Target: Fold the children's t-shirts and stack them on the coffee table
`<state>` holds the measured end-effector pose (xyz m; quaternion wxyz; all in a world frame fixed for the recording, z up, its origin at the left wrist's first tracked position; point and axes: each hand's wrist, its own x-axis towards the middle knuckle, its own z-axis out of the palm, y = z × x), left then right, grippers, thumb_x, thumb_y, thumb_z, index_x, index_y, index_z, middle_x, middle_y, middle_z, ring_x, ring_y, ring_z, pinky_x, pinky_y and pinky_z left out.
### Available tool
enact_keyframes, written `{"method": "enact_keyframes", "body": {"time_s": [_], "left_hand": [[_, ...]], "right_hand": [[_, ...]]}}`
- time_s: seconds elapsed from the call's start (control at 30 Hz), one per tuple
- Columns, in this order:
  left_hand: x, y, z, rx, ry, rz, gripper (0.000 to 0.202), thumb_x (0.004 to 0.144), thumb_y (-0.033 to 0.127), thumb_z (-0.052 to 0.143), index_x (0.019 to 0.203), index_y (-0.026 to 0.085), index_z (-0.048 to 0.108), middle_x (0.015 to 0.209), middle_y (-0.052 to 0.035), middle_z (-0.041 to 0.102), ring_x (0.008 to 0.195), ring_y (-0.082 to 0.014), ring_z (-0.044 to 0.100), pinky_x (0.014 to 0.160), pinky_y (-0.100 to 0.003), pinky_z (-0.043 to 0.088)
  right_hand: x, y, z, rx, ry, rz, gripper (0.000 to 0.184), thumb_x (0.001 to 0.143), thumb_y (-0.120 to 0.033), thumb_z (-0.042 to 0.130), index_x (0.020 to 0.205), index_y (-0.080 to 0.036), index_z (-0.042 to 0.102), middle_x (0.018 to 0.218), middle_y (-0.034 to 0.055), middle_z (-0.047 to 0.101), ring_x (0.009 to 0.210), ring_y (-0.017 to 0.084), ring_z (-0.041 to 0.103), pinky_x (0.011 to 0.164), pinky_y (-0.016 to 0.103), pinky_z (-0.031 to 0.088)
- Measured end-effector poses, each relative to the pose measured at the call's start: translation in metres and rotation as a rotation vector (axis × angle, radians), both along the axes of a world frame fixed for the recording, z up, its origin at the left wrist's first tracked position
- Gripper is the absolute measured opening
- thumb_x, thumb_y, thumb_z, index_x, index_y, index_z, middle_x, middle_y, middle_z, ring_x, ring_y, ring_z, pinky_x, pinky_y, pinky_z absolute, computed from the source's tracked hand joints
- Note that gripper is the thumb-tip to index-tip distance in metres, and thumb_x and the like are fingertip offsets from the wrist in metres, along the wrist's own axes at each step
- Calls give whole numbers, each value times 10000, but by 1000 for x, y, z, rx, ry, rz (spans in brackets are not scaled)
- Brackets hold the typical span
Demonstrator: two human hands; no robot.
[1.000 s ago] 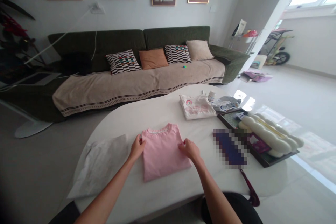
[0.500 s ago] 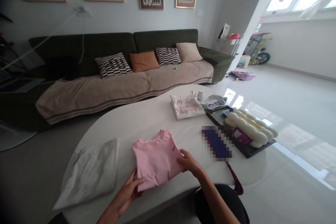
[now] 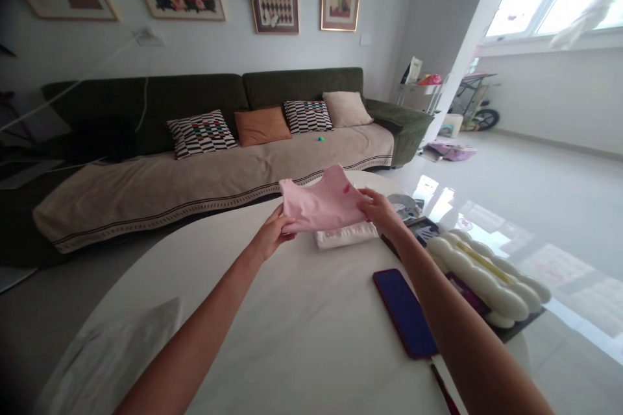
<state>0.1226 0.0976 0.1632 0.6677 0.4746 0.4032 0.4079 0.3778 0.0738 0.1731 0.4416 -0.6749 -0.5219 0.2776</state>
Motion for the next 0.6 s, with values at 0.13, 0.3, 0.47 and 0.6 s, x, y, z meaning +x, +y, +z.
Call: {"method": "enact_keyframes", "body": {"time_s": [0.13,0.3,0.47,0.6], "left_hand": [[62,32,-68,-49,220,97,517,686,160,565,1191,226,475,916,-29,637,657,-98,591,546,-174,463],[93,35,-146,-144,375,154,501,712,103,530,1208,146,463,825,-64,659,609,-132,627,487,-182,451],[89,34,-156,-131,397,187,458,745,99,507,1194,185,472,900,-53,656,687,-111,640,525,-148,453],[83,21,-146,-123,395,132,482,747,142,538,1219,167,444,841,-44,652,660,-111,629,543,-166,445]], "right_hand": [[42,36,-64,-8,-328,-227,440,696,-220,470,1117,-122,552,702,35,617,561,127,523,516,231,407],[56,40,-128,-68,-497,-255,438,689,-142,463,1116,-134,556,782,85,628,715,197,552,647,288,405],[34,33,-128,-34,-690,-258,434,791,-152,378,1210,-158,494,1098,169,554,980,276,505,795,373,384],[5,35,-135,12,-977,-155,462,820,-352,441,1277,-282,431,1388,110,316,1245,361,260,928,528,276]]}}
